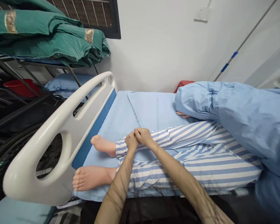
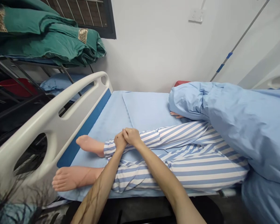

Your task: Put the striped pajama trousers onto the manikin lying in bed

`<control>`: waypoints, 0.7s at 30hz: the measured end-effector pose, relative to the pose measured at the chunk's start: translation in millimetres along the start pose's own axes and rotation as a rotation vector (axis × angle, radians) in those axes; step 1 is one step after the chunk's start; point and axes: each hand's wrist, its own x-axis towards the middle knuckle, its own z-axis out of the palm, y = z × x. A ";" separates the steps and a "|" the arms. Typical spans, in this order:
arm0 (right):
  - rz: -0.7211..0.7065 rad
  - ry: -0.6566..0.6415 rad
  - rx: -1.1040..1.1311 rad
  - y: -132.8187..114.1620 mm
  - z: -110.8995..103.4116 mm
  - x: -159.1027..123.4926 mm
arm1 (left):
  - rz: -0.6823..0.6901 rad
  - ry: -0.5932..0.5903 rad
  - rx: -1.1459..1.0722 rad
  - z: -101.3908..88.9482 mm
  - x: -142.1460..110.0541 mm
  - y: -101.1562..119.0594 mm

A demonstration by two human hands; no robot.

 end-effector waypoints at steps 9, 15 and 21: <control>0.169 0.109 0.401 29.5 -1.3 4.0 | 0.006 0.047 -0.460 0.7 5.6 29.4; 0.247 0.153 0.554 30.1 -0.6 6.4 | -0.029 0.116 -0.360 24.1 -0.3 47.5; 0.165 0.103 0.219 14.3 -21.8 5.6 | 0.015 0.087 -0.267 27.6 -1.4 36.4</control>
